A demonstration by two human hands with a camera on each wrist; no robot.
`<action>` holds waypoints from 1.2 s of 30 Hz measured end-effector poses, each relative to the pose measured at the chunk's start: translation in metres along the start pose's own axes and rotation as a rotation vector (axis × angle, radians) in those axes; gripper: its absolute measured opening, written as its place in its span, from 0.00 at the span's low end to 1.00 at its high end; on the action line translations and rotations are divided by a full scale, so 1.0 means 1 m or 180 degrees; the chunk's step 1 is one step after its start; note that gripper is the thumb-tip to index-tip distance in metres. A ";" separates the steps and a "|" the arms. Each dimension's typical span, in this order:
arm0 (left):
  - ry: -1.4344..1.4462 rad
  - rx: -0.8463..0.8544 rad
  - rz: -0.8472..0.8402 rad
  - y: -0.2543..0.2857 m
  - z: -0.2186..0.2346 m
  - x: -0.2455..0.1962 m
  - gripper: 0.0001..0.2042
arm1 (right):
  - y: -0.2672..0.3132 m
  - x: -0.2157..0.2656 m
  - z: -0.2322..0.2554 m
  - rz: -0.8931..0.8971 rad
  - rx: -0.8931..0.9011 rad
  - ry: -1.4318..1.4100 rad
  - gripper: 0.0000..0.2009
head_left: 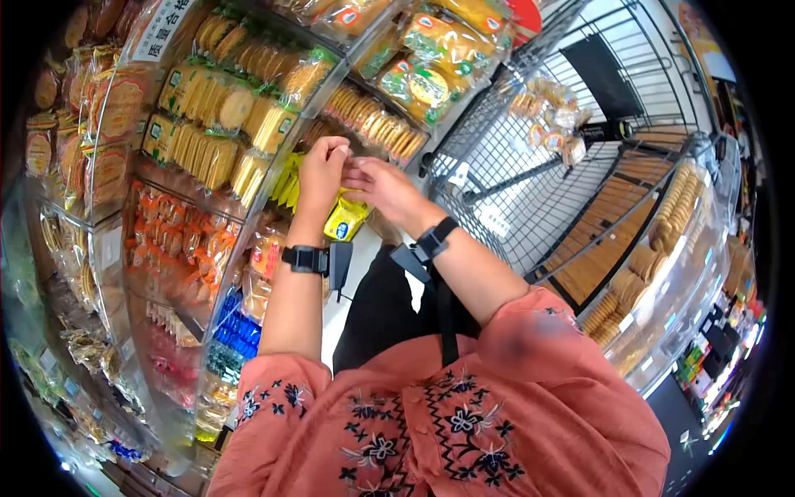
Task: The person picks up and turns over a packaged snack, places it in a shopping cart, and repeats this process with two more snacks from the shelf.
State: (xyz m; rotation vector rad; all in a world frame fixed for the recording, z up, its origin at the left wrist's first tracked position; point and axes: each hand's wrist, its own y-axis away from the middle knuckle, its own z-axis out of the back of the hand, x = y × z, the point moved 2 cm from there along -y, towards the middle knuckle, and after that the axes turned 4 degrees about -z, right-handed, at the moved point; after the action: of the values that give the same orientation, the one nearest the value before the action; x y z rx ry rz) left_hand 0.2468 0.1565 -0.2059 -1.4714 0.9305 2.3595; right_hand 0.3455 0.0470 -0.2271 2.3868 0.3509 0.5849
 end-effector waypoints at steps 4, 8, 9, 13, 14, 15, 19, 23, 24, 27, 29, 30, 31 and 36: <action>0.2148 0.0269 0.0400 0.047 -0.008 -0.073 0.13 | 0.071 0.043 -0.004 0.0272 0.0203 -0.0028 0.19; 0.2624 0.0647 0.0278 0.070 -0.019 -0.119 0.14 | 0.118 0.067 0.018 0.0658 -0.0066 -0.0279 0.20; 0.2648 0.0732 0.0231 0.073 -0.023 -0.124 0.14 | 0.127 0.072 0.026 0.0703 -0.0096 -0.0267 0.20; 0.2065 0.0670 0.0096 0.067 -0.049 -0.126 0.10 | 0.160 0.098 0.056 0.0895 -0.0373 -0.0301 0.19; 0.1973 0.0484 0.0248 0.065 -0.062 -0.125 0.11 | 0.165 0.103 0.068 0.0980 -0.0451 -0.0339 0.18; 0.1610 0.0524 0.0295 0.063 -0.072 -0.130 0.12 | 0.169 0.110 0.082 0.1068 -0.0527 -0.0377 0.18; 0.0070 0.0913 -0.0485 0.057 -0.134 -0.132 0.10 | 0.173 0.145 0.147 0.1281 -0.0966 -0.0612 0.16; -0.1416 0.1164 -0.2568 0.048 -0.202 -0.108 0.12 | 0.162 0.192 0.221 0.1303 -0.1656 -0.0508 0.13; -0.1551 0.1330 -0.2597 0.046 -0.212 -0.100 0.13 | 0.158 0.199 0.242 0.1337 -0.1784 -0.0441 0.12; -0.2012 0.1754 -0.2501 0.040 -0.235 -0.065 0.13 | 0.144 0.220 0.295 0.1262 -0.2144 -0.0060 0.13; -0.2366 0.1949 -0.2231 0.039 -0.239 -0.044 0.13 | 0.127 0.229 0.328 0.1122 -0.2443 0.0304 0.14; -0.2318 0.2027 -0.2189 0.041 -0.239 -0.047 0.12 | 0.121 0.233 0.334 0.1258 -0.2554 0.0326 0.16; -0.2300 0.2045 -0.2170 0.040 -0.240 -0.049 0.12 | 0.115 0.236 0.340 0.1279 -0.2704 0.0492 0.18; -0.2209 0.2005 -0.2270 0.038 -0.241 -0.048 0.08 | 0.076 0.245 0.373 0.1451 -0.3428 0.2051 0.31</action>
State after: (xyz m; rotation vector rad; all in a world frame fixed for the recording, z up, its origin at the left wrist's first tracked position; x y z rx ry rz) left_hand 0.4282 -0.0133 -0.2223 -0.5273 0.6889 1.6176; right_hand 0.7481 -0.1127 -0.3576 1.1824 -0.2341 1.3378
